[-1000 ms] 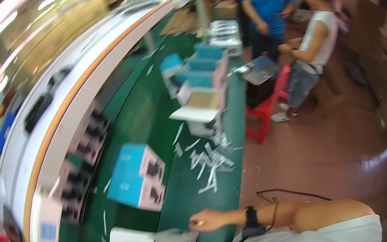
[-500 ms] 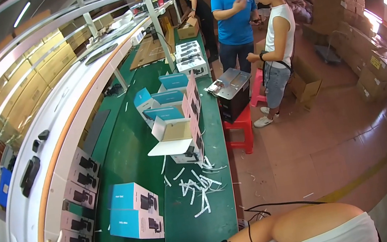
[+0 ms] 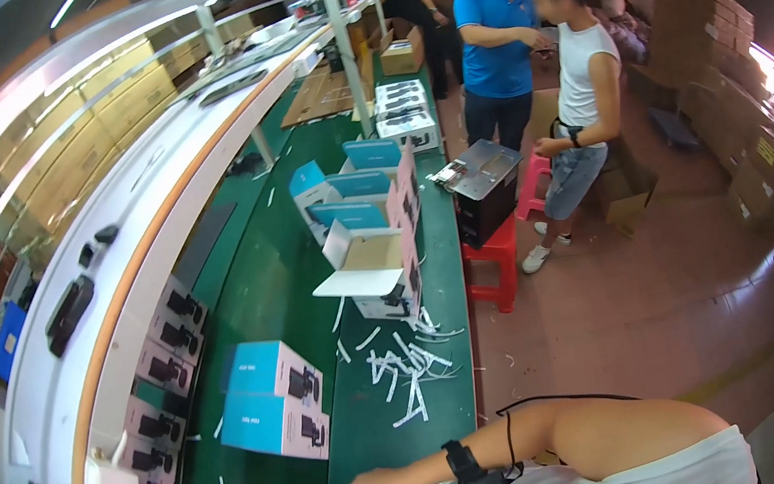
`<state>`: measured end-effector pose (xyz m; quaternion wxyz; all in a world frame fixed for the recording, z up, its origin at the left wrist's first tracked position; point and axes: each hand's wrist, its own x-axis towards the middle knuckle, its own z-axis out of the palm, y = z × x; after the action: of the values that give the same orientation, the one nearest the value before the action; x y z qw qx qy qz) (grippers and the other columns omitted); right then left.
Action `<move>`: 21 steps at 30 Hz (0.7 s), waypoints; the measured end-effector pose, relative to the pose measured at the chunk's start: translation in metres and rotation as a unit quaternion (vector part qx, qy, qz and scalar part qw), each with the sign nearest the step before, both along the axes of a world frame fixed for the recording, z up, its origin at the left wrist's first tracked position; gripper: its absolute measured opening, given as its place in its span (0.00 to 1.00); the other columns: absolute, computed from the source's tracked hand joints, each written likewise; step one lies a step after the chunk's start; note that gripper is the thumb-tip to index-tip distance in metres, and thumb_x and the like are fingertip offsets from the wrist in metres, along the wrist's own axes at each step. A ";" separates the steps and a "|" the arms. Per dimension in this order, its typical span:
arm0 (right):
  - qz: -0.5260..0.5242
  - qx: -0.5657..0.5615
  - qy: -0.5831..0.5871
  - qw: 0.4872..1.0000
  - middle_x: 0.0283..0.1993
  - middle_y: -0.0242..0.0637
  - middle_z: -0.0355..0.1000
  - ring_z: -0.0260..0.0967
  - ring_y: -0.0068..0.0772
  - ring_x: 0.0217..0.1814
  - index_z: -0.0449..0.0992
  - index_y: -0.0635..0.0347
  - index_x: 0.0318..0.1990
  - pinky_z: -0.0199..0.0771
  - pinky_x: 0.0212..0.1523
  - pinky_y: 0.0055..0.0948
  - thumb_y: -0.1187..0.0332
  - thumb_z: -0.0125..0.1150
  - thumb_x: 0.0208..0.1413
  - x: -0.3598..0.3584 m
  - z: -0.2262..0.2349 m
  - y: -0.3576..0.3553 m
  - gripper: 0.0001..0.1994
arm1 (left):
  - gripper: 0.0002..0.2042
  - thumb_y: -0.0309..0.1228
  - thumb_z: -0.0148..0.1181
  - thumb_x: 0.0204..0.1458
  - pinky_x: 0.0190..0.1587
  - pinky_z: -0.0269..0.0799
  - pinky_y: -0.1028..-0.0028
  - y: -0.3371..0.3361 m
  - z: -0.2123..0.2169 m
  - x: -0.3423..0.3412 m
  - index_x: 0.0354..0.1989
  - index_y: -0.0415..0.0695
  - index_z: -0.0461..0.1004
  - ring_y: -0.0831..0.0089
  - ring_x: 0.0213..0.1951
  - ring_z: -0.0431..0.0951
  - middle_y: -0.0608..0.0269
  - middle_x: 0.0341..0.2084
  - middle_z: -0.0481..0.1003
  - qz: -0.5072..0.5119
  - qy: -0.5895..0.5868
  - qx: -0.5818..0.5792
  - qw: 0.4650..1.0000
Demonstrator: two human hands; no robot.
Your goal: Packaging electronic components into small cardboard boxes on an assembly line.
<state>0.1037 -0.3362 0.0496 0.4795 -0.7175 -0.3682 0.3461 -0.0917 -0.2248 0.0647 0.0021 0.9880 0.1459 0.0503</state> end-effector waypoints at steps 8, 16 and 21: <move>0.003 0.135 -0.185 0.973 0.32 0.41 0.77 0.77 0.52 0.36 0.74 0.52 0.38 0.73 0.33 0.49 0.54 0.60 0.65 0.011 0.038 0.051 0.13 | 0.44 0.63 0.58 0.58 0.66 0.64 0.43 -0.008 0.006 0.000 0.70 0.36 0.65 0.35 0.64 0.68 0.31 0.64 0.67 0.050 -0.045 0.069 0.995; 0.038 0.139 -0.336 0.931 0.35 0.31 0.79 0.79 0.40 0.37 0.78 0.50 0.38 0.74 0.35 0.40 0.59 0.70 0.57 0.027 0.024 0.027 0.09 | 0.51 0.58 0.70 0.49 0.73 0.50 0.42 0.009 -0.005 -0.005 0.73 0.35 0.59 0.32 0.73 0.54 0.34 0.73 0.56 0.015 -0.060 -0.078 0.995; 0.034 0.093 -0.358 0.929 0.35 0.27 0.79 0.78 0.33 0.35 0.79 0.49 0.38 0.71 0.37 0.34 0.60 0.72 0.57 0.019 0.011 0.019 0.08 | 0.48 0.55 0.71 0.49 0.73 0.51 0.43 0.011 -0.006 -0.011 0.71 0.33 0.61 0.34 0.73 0.55 0.36 0.72 0.58 0.014 -0.091 -0.133 0.987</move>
<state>0.1229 -0.3168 0.0607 0.3684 -0.7333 -0.5696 0.0468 -0.1032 -0.2138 0.0586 0.1459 0.9682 0.1643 0.1197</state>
